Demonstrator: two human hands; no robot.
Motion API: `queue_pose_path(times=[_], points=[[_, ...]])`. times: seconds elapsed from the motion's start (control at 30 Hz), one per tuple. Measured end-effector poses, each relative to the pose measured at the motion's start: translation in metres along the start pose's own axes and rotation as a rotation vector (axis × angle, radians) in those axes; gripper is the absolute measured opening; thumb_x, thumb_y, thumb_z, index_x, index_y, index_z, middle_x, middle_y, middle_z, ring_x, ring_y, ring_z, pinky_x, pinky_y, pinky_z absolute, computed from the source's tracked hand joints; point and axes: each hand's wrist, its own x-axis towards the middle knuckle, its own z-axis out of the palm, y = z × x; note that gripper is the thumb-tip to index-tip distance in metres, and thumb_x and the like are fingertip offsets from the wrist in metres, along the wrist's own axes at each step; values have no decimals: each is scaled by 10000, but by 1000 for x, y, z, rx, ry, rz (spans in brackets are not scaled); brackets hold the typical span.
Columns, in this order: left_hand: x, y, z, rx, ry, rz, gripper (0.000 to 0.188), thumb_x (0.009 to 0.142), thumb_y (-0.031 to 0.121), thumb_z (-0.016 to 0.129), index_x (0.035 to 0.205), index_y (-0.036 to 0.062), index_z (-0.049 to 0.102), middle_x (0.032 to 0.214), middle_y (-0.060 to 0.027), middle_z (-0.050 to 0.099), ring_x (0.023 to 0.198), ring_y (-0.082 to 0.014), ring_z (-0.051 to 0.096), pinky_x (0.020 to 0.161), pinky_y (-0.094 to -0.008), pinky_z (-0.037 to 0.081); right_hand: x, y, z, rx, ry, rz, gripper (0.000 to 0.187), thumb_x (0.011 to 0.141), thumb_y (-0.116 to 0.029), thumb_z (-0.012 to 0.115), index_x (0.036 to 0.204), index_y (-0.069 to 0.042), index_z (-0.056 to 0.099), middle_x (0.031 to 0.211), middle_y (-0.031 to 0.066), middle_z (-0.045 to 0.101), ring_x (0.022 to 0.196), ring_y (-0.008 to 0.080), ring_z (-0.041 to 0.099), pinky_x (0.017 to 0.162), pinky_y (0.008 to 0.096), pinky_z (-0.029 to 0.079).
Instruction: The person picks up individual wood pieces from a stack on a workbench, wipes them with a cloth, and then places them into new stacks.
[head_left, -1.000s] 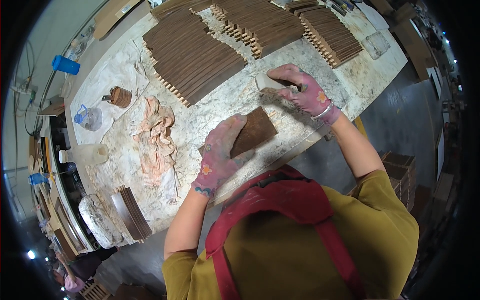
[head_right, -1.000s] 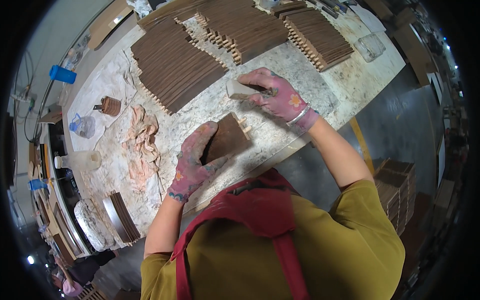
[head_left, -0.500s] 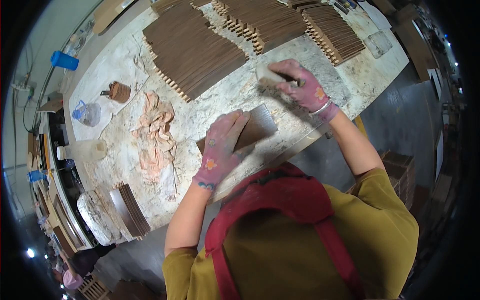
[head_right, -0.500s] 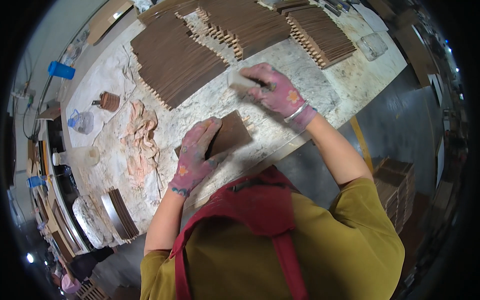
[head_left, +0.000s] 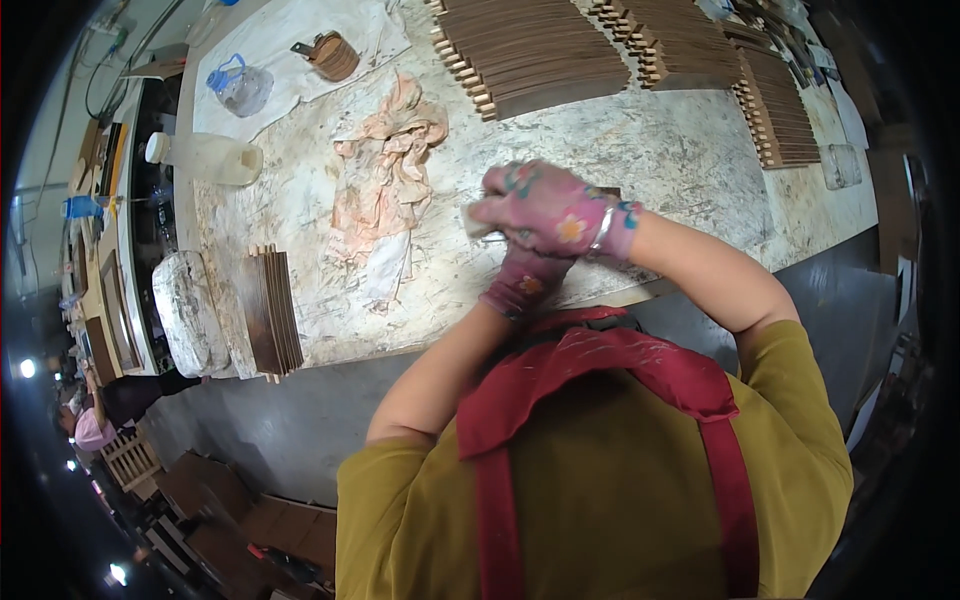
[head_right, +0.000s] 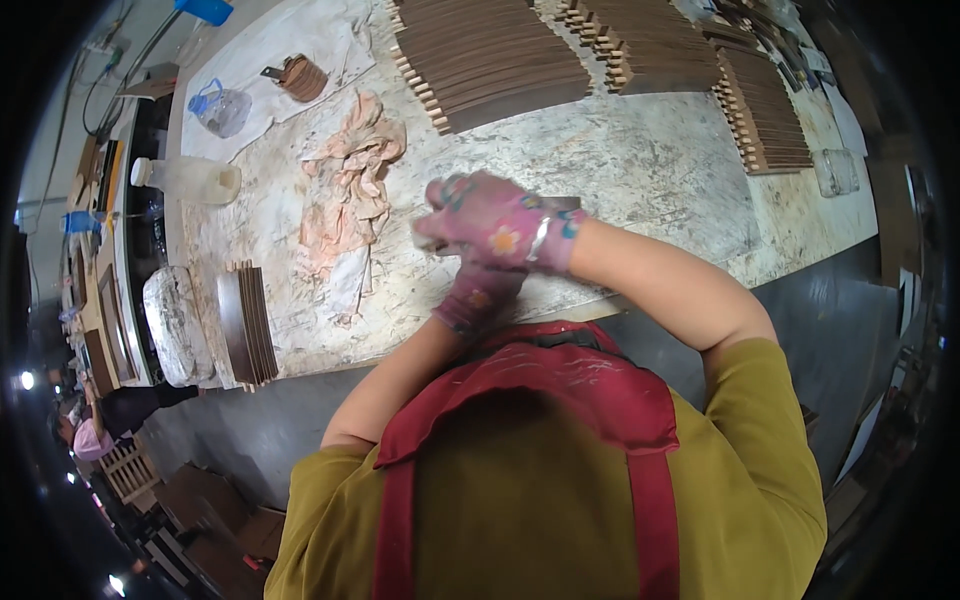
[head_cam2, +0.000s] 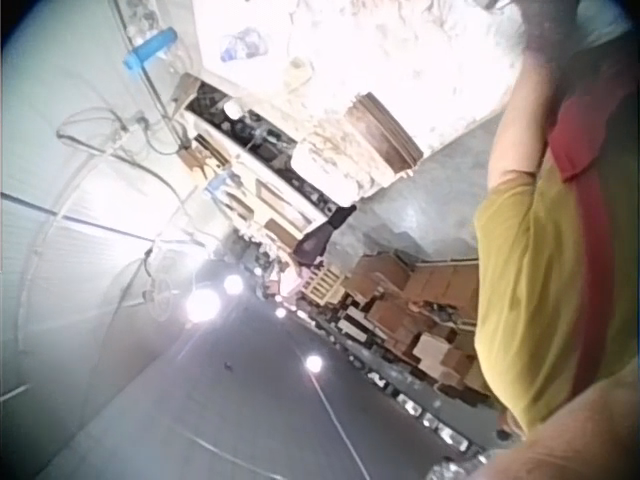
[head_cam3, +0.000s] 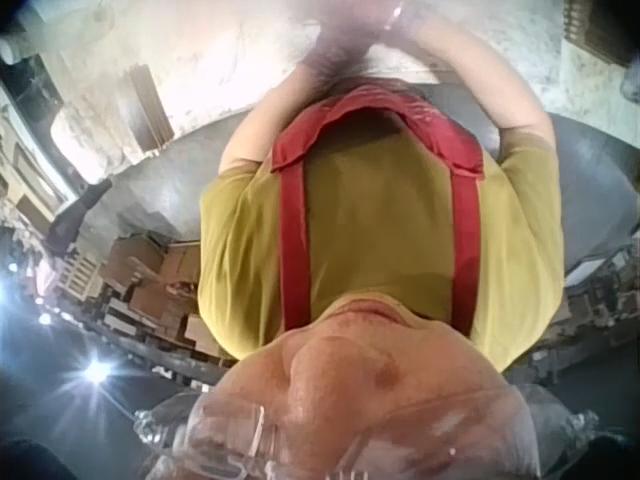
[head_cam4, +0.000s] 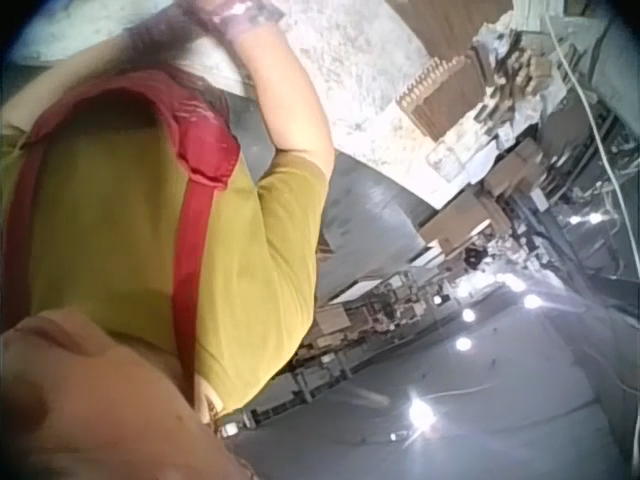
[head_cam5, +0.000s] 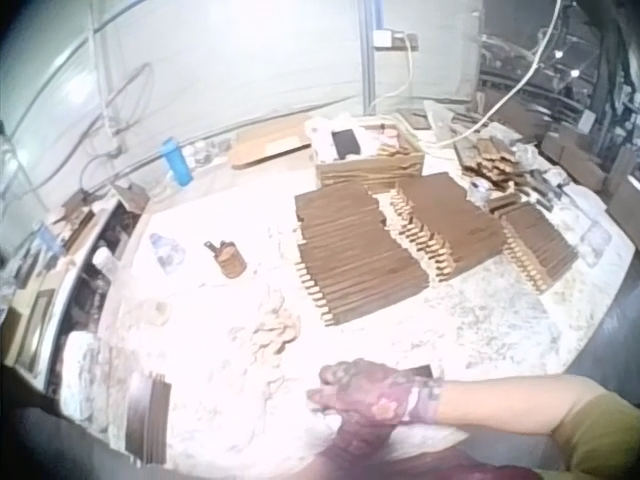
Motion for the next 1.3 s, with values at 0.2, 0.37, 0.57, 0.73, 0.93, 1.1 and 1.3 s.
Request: queue_pose_path(times=[0.2,0.37,0.57,0.73,0.93,1.1,1.3], points=[[-5,-3,4,276,78,198,396,997,183,483,1376,72,510,1336,-137,562,1260,-249,518,1098,-365,380,24,7,24,-135,-53,64,180,866,-187,583,1006,-114,670,1048,165,630,981,338,656,823,427,553],[1,-3,-6,786,165,641,323,869,107,537,1157,113,683,1171,-103,654,1117,-298,601,1027,-465,448,20,37,7,-45,123,300,243,906,-204,630,1137,-129,640,1090,136,611,958,259,651,803,371,548],[-3,17,-66,852,77,254,813,720,400,793,1366,23,474,1375,-190,503,1345,-365,419,1142,-553,236,-52,39,17,364,834,415,395,874,-197,680,1228,-37,608,1151,156,597,1079,297,600,961,384,485],[-7,31,-84,849,-72,172,773,751,354,799,1365,10,482,1440,-214,436,1363,-431,372,1127,-553,274,-40,12,85,610,776,235,421,827,-68,691,1241,-71,617,1153,147,602,1098,302,590,974,375,468],[-8,10,-80,952,7,298,816,805,398,745,1437,-1,419,1518,-228,362,1398,-435,340,1140,-551,260,-74,75,64,633,1210,579,452,866,-256,755,1227,-29,603,1149,94,620,1064,212,611,876,301,539],[-17,28,-87,1015,34,214,808,788,379,757,1399,-40,432,1452,-267,425,1361,-455,371,1133,-517,289,-126,79,31,894,1347,789,711,826,-494,743,1318,-13,561,1152,119,628,1004,196,591,881,299,501],[-16,14,-69,886,19,344,846,773,435,751,1406,-18,420,1482,-252,381,1407,-404,323,1164,-561,211,-134,71,63,1306,1359,609,497,902,-274,668,1317,-22,561,1178,55,598,1040,172,572,886,306,484]])
